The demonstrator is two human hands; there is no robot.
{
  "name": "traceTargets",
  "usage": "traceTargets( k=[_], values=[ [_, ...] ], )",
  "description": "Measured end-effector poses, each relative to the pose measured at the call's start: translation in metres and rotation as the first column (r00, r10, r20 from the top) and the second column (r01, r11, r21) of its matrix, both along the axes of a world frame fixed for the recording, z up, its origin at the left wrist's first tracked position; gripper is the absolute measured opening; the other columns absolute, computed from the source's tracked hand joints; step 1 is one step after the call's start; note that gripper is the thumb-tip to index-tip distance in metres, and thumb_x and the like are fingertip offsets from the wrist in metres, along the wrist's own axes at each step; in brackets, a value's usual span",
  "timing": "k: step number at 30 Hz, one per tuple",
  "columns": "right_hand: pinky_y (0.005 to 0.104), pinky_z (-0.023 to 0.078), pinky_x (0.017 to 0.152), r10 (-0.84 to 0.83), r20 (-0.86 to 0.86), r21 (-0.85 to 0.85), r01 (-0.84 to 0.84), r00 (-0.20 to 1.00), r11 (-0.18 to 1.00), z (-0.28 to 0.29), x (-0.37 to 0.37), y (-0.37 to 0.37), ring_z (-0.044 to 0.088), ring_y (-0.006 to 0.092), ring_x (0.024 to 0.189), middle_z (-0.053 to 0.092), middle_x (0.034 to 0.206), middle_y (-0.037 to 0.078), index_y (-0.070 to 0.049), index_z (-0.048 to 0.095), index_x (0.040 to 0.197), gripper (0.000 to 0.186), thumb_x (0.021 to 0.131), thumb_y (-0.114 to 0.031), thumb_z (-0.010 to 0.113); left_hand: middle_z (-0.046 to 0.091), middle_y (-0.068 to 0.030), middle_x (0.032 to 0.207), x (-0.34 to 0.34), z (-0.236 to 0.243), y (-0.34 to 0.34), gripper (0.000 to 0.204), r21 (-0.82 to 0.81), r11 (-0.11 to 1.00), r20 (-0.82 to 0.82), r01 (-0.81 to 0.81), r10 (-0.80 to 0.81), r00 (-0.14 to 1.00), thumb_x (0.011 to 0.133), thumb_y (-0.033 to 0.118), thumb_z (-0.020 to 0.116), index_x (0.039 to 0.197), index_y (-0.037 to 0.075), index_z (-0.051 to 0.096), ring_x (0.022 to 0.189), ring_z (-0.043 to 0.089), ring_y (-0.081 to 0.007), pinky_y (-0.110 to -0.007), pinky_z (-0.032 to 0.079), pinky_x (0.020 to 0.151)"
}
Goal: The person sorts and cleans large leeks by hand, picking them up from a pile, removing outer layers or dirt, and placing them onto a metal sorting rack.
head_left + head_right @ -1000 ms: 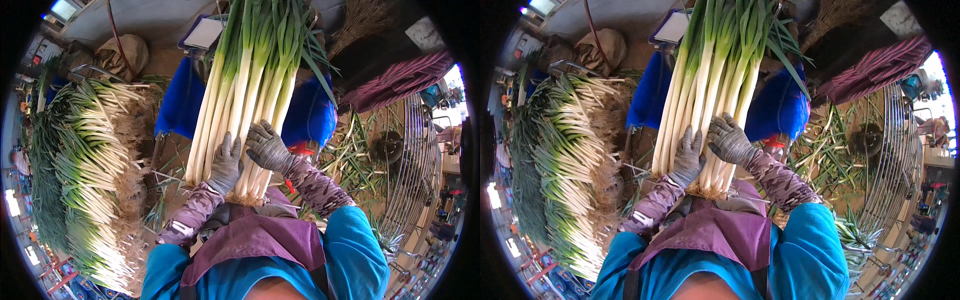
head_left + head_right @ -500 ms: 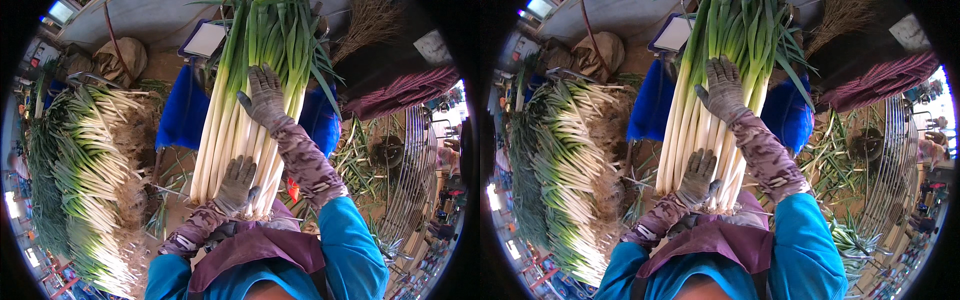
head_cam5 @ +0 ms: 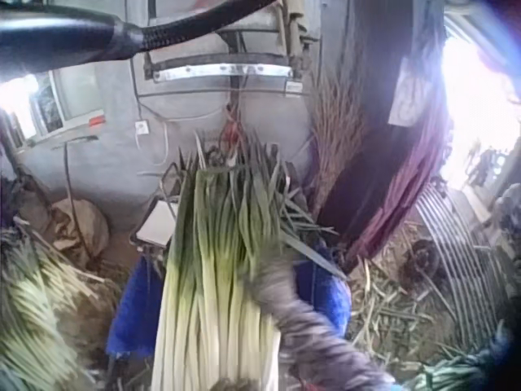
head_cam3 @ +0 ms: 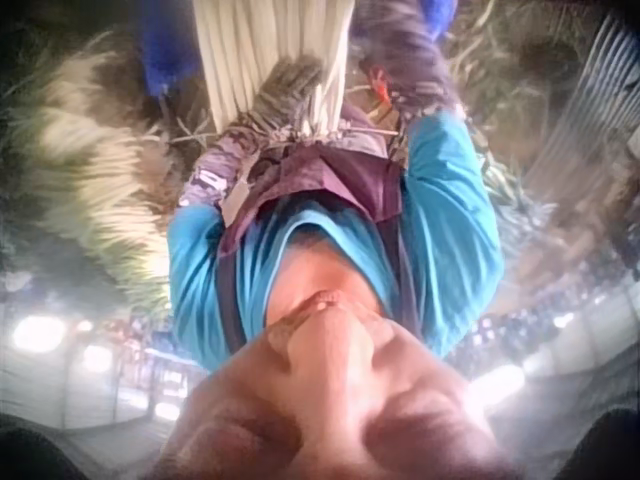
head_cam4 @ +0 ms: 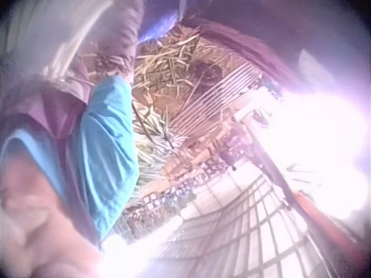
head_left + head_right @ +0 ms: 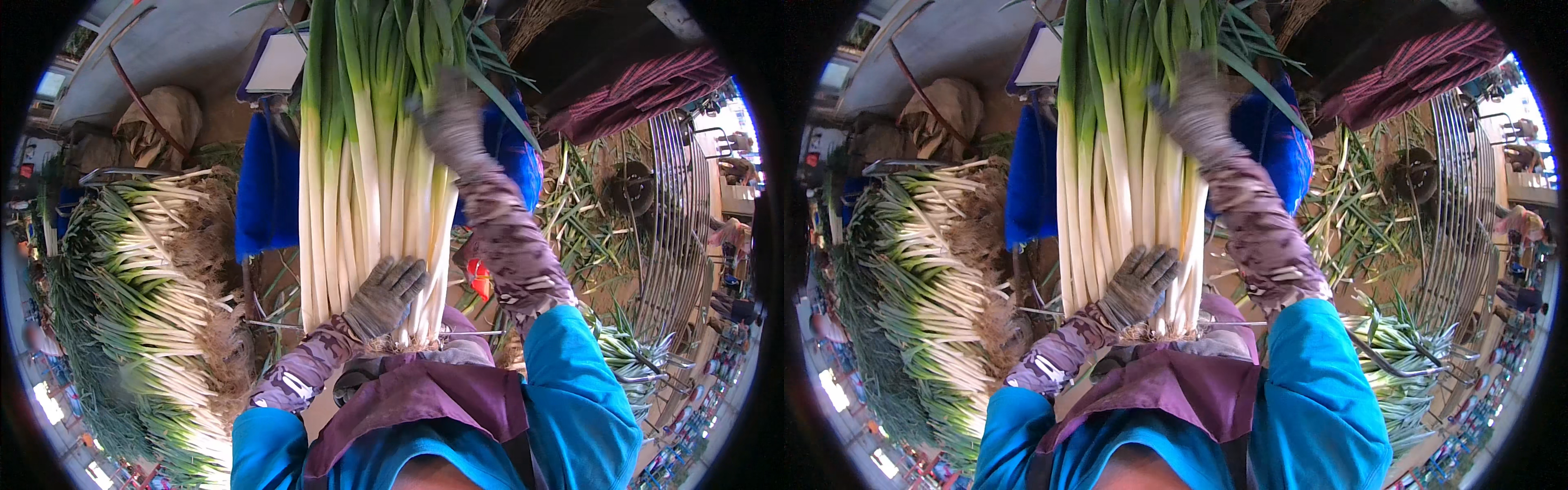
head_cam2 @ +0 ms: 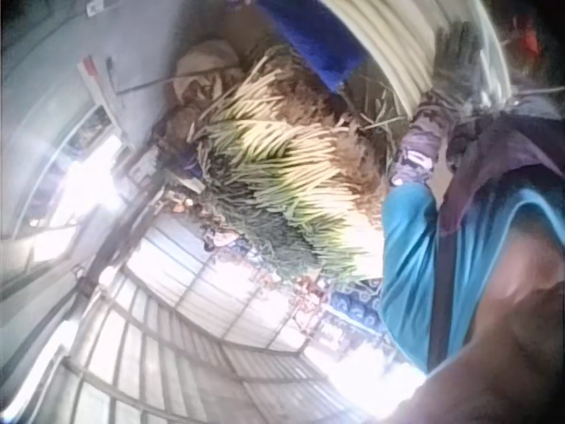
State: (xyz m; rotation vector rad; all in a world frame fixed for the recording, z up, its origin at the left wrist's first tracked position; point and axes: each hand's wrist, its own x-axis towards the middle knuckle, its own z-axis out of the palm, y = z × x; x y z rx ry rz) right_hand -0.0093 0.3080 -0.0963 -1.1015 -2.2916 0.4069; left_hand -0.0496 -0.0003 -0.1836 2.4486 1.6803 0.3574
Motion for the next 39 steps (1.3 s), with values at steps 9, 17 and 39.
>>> traceTargets(
  k=[9, 17, 39],
  values=[
    [0.0518, 0.014, 0.122, 0.106, 0.199, 0.249, -0.155, 0.974, 0.956, -0.052, -0.024, -0.023, 0.023, 0.0372, 0.148, 0.033, 0.155, 0.022, -0.003, 0.046, 0.144, 0.065, 0.093, -0.042, 0.057, 0.041, -0.0195, 0.152, -0.016, 0.006, -0.009, 0.053, 0.058, 0.971, 0.063, -0.234, 0.23, 0.971, 0.096, 0.027, 0.052, 0.141, 0.0, 0.047, 0.143, 0.036, -0.0353, -0.047, 0.021, 0.12],
    [0.056, 0.004, 0.122, 0.171, 0.281, 0.191, -0.229, 0.945, 0.954, -0.041, -0.021, -0.037, 0.02, 0.034, 0.149, 0.038, 0.154, 0.016, -0.01, 0.043, 0.148, 0.08, 0.091, -0.065, 0.052, 0.058, -0.0247, 0.122, -0.039, 0.025, 0.007, 0.044, -0.457, 0.671, 0.479, -0.584, 0.739, 0.475, 0.093, 0.011, 0.06, 0.134, -0.001, 0.051, 0.11, 0.06, -0.0409, -0.043, 0.051, 0.096],
    [0.0565, 0.017, 0.119, 0.102, 0.174, 0.318, -0.154, 0.979, 0.936, -0.063, -0.026, -0.053, 0.032, 0.0347, 0.144, 0.05, 0.143, 0.019, -0.003, 0.042, 0.146, 0.067, 0.093, -0.042, 0.055, 0.058, -0.018, 0.1, -0.065, 0.021, 0.068, 0.023, -0.001, 0.637, 0.608, -0.77, 0.612, 0.506, 0.092, 0.004, 0.062, 0.114, -0.001, 0.054, 0.09, 0.06, -0.03, -0.039, 0.051, 0.083]
  ],
)
